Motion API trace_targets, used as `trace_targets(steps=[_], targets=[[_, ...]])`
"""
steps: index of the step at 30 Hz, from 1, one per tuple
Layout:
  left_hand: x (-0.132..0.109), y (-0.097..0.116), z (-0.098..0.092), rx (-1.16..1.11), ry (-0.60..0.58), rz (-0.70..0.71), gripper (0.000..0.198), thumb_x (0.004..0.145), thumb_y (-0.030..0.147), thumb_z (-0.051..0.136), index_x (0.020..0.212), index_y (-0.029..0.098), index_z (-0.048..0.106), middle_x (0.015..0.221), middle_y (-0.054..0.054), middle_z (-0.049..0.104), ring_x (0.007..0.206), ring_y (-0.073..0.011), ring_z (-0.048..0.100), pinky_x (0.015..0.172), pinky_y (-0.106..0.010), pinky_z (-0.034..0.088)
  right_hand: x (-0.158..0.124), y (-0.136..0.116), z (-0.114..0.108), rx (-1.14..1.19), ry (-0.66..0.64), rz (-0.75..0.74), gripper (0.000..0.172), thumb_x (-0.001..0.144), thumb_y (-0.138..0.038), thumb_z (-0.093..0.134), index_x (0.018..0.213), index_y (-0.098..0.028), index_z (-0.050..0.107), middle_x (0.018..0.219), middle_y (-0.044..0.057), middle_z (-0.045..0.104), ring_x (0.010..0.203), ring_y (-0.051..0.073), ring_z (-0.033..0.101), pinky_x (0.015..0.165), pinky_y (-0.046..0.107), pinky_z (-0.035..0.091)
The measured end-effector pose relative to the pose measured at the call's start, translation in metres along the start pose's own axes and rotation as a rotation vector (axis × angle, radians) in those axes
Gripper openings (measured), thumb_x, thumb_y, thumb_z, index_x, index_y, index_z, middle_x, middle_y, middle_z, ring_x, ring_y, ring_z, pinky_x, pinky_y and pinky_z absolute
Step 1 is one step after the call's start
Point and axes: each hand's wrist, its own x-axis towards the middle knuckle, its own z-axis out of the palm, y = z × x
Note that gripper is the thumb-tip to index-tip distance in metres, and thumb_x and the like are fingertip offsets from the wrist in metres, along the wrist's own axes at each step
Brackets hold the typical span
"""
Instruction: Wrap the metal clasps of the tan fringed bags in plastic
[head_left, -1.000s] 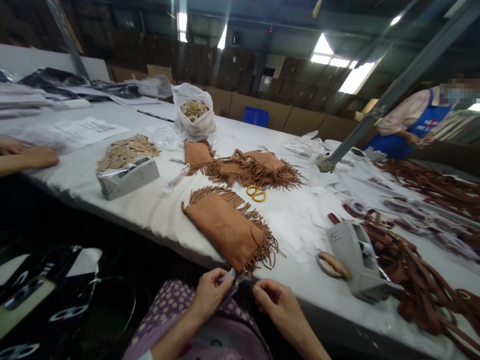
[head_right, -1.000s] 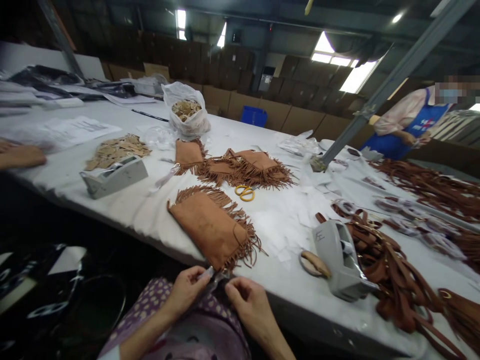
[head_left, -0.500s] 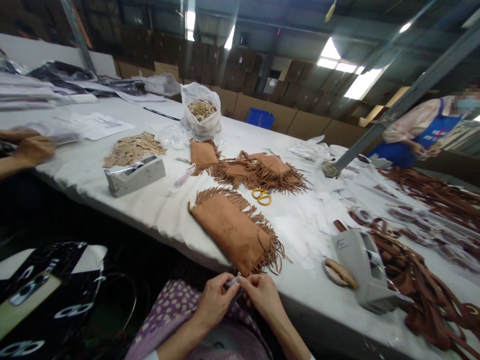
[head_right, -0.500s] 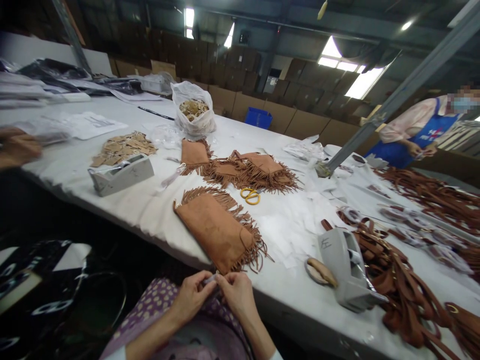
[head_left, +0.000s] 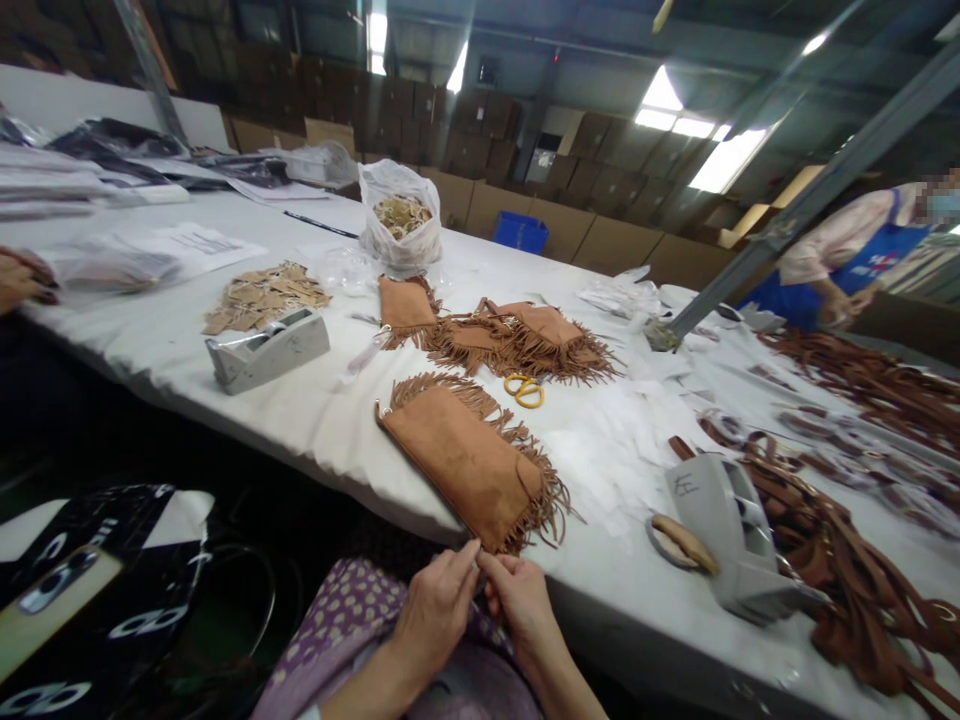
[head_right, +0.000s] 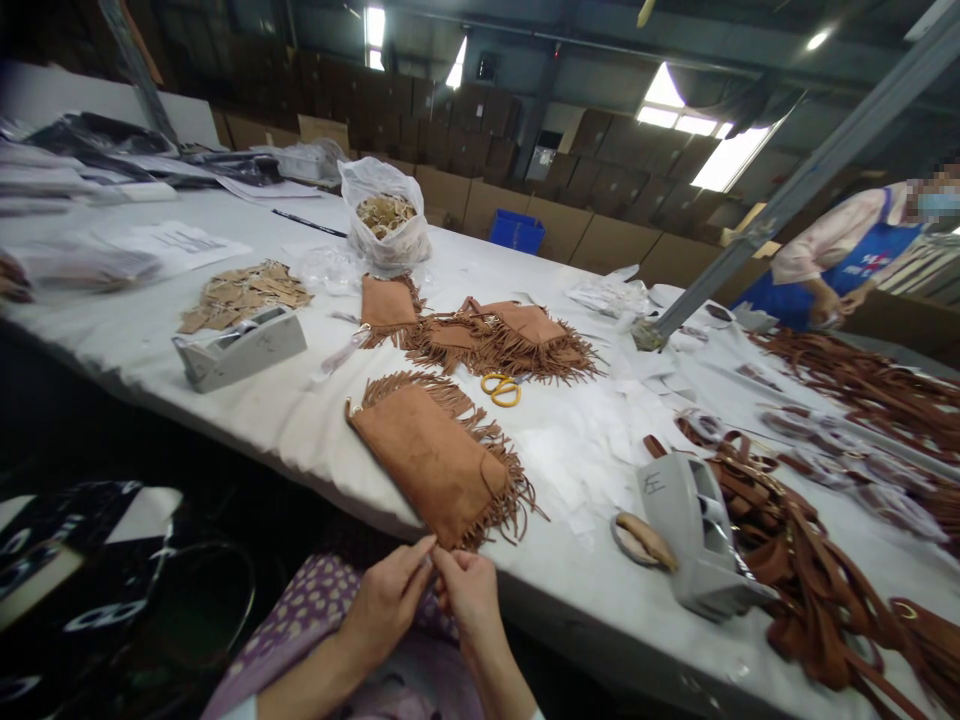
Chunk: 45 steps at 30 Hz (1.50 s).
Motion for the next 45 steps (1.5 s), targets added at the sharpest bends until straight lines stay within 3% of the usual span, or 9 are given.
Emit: trace_targets(steps=[5, 8, 12, 20, 24, 29, 36, 40, 45], targets=[[0.012, 0.004, -0.001, -0.322, -0.034, -0.226, 0.025, 0.083, 0.035, 0.057, 0.091, 0.017, 0.072, 0.083, -0.007, 0.071, 0.075, -0.0186, 0.063, 0.069, -0.027, 0.048, 0.005, 0.006, -0.009, 0.074, -0.112, -0.012, 0.045, 0.059, -0.053, 0.074, 0.052, -0.016, 0.052, 0.038, -0.006, 0.047, 0.032, 0.004, 0.035, 0.034, 0.018, 0.02], [0.018, 0.005, 0.003, -0.682, -0.05, -0.478, 0.031, 0.071, 0.041, 0.07, 0.079, 0.012, 0.071, 0.062, -0.002, 0.064, 0.046, -0.0086, 0.048, 0.044, -0.02, 0.035, 0.004, 0.007, -0.018, 0.171, -0.248, 0.001, 0.043, 0.057, -0.05, 0.079, 0.056, -0.013, 0.056, 0.045, -0.003, 0.054, 0.038, 0.004, 0.042, 0.039, 0.016, 0.027], [0.018, 0.008, 0.006, -1.017, -0.102, -0.648, 0.034, 0.06, 0.039, 0.079, 0.073, 0.01, 0.068, 0.055, 0.001, 0.058, 0.041, -0.0028, 0.036, 0.04, -0.017, 0.025, 0.001, 0.005, -0.024, 0.256, -0.309, 0.01, 0.04, 0.056, -0.045, 0.082, 0.06, -0.013, 0.059, 0.056, 0.0, 0.06, 0.046, 0.005, 0.047, 0.047, 0.017, 0.036], [0.019, 0.009, 0.01, -1.05, -0.121, -0.72, 0.033, 0.061, 0.04, 0.078, 0.061, 0.012, 0.06, 0.047, 0.005, 0.05, 0.036, -0.0026, 0.034, 0.038, -0.017, 0.023, -0.001, 0.009, -0.021, -0.245, -0.034, -0.295, 0.039, 0.07, -0.052, 0.063, 0.055, -0.017, 0.058, 0.048, 0.0, 0.059, 0.041, 0.011, 0.048, 0.044, 0.022, 0.034], [0.02, 0.007, 0.012, -0.798, -0.012, -0.623, 0.035, 0.064, 0.045, 0.074, 0.063, 0.013, 0.061, 0.046, 0.005, 0.05, 0.036, -0.004, 0.035, 0.039, -0.018, 0.024, -0.014, 0.012, -0.039, -0.395, 0.134, -0.362, 0.037, 0.077, -0.051, 0.052, 0.064, -0.018, 0.064, 0.054, 0.002, 0.063, 0.039, 0.013, 0.051, 0.043, 0.024, 0.037], [0.016, 0.011, 0.007, -0.39, 0.011, -0.387, 0.031, 0.075, 0.043, 0.063, 0.076, 0.013, 0.068, 0.062, -0.001, 0.064, 0.054, -0.0117, 0.054, 0.053, -0.021, 0.039, -0.03, 0.011, -0.043, -0.019, 0.117, -0.193, 0.051, 0.071, -0.055, 0.06, 0.104, -0.016, 0.058, 0.07, 0.005, 0.069, 0.035, 0.01, 0.05, 0.037, 0.022, 0.034], [0.009, 0.022, -0.003, -0.165, 0.002, -0.232, 0.025, 0.084, 0.037, 0.053, 0.082, 0.017, 0.068, 0.075, -0.003, 0.07, 0.066, -0.0155, 0.061, 0.061, -0.024, 0.043, -0.027, 0.01, 0.007, 0.429, -0.059, -0.162, 0.085, 0.063, -0.043, 0.077, 0.132, -0.018, 0.035, 0.048, -0.007, 0.057, 0.036, 0.008, 0.046, 0.038, 0.016, 0.03], [0.008, 0.017, 0.002, -0.379, 0.018, -0.3, 0.025, 0.082, 0.042, 0.057, 0.087, 0.018, 0.061, 0.064, 0.0, 0.065, 0.056, -0.0134, 0.059, 0.053, -0.022, 0.042, -0.033, 0.004, 0.016, 0.688, -0.131, -0.085, 0.085, 0.064, -0.031, 0.08, 0.134, -0.029, 0.033, 0.051, -0.011, 0.053, 0.038, 0.005, 0.042, 0.04, 0.014, 0.031], [0.008, 0.012, 0.007, -0.952, -0.049, -0.579, 0.051, 0.07, 0.047, 0.071, 0.103, 0.023, 0.041, 0.049, 0.012, 0.05, 0.032, -0.0042, 0.035, 0.034, -0.013, 0.024, -0.035, -0.004, 0.008, 0.965, -0.307, 0.05, 0.076, 0.071, -0.021, 0.075, 0.132, -0.042, 0.035, 0.091, -0.003, 0.064, 0.04, -0.002, 0.036, 0.037, 0.008, 0.029]])
